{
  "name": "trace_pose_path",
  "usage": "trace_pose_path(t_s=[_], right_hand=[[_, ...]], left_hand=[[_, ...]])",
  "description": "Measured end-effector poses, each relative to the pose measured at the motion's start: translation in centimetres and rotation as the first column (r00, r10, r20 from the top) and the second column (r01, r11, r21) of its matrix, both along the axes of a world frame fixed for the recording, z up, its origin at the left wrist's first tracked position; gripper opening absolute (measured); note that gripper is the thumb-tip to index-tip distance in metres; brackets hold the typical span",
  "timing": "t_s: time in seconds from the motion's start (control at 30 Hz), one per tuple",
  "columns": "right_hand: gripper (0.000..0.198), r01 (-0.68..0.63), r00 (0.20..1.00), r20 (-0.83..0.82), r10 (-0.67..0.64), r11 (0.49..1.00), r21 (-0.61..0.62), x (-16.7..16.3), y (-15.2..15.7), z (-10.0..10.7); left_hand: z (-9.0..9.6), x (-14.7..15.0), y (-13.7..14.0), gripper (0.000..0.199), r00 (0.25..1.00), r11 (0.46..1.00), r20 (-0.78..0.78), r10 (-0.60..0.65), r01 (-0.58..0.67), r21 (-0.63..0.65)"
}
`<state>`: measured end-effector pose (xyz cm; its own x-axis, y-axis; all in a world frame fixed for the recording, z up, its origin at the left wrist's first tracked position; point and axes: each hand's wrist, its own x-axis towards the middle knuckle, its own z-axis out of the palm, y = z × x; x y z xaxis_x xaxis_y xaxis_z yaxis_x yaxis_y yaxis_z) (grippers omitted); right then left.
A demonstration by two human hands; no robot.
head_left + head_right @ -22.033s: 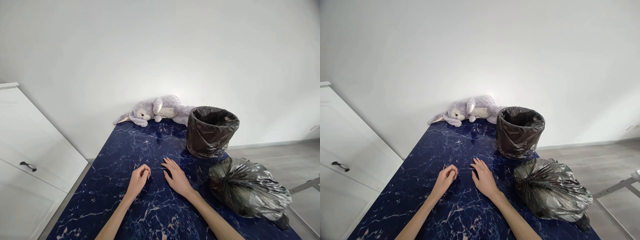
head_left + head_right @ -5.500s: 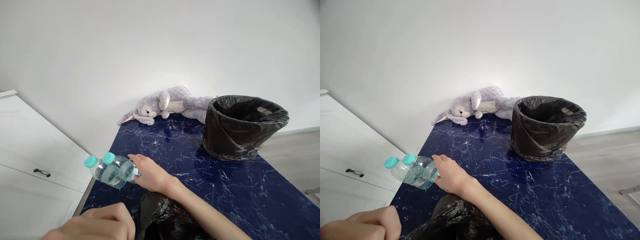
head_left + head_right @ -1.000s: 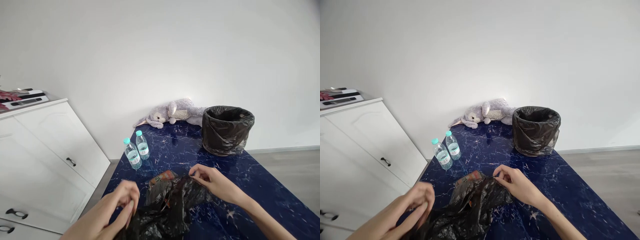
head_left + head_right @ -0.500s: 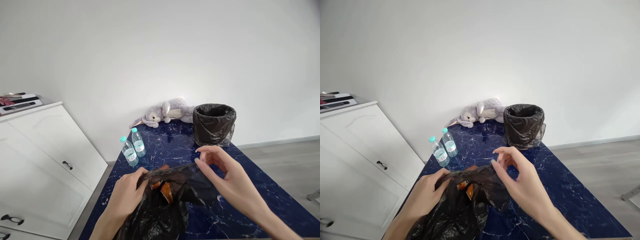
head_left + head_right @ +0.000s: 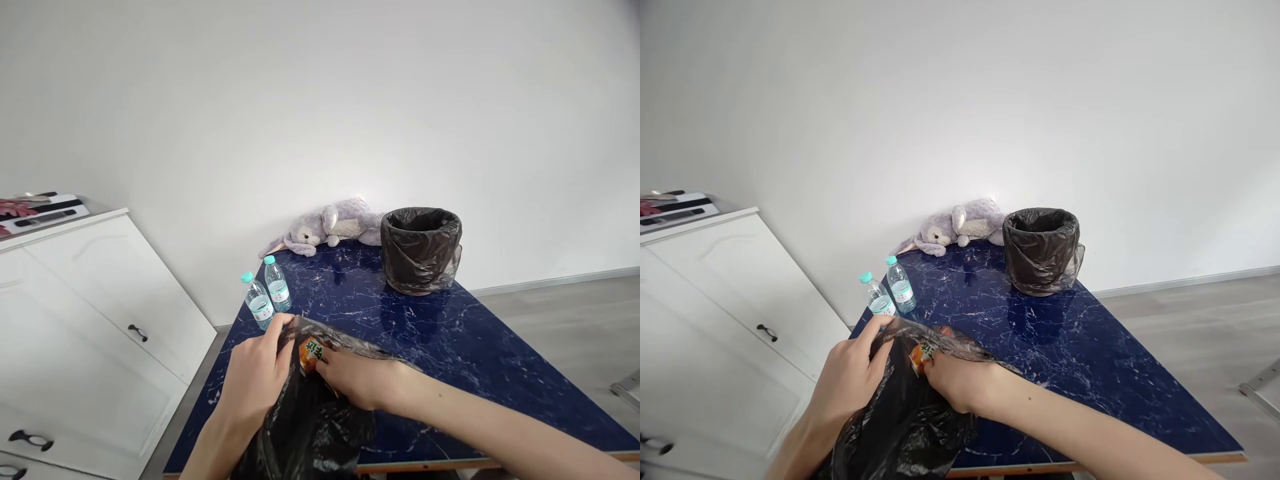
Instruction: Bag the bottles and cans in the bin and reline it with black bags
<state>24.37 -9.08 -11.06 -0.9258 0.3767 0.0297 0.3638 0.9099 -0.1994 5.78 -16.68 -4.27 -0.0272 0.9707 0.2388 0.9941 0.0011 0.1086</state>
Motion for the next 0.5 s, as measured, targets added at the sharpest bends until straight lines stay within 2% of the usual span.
trace_pose_path(t_s=[0.1, 0.27, 0.43, 0.5], right_hand=[[0.045, 0.020, 0.998, 0.057, -0.020, 1.000, -0.001, -0.2, 0.7, -1.7], [0.056, 0.094, 0.994, 0.067, -0.091, 0.995, -0.043, 0.3, 0.5, -3.3], [0.043, 0.073, 0.995, -0.061, -0.085, 0.981, -0.178, 2.7, 0.2, -2.7], [0.051, 0.033, 0.987, -0.142, -0.072, 0.965, -0.261, 4.0, -0.4, -1.8]], left_hand=[[-1.0, -1.3, 0.4, 0.035, 0.997, 1.000, -0.081, 0.001, -0.003, -0.020], [-4.6, -2.5, 1.9, 0.029, 0.997, 0.997, -0.076, -0.019, 0.013, -0.079], [-7.8, -3.5, 2.2, 0.030, 0.999, 0.992, -0.044, -0.026, 0.021, -0.121], [-8.6, -4.2, 2.1, 0.030, 0.999, 0.991, -0.026, -0.020, 0.016, -0.132]])
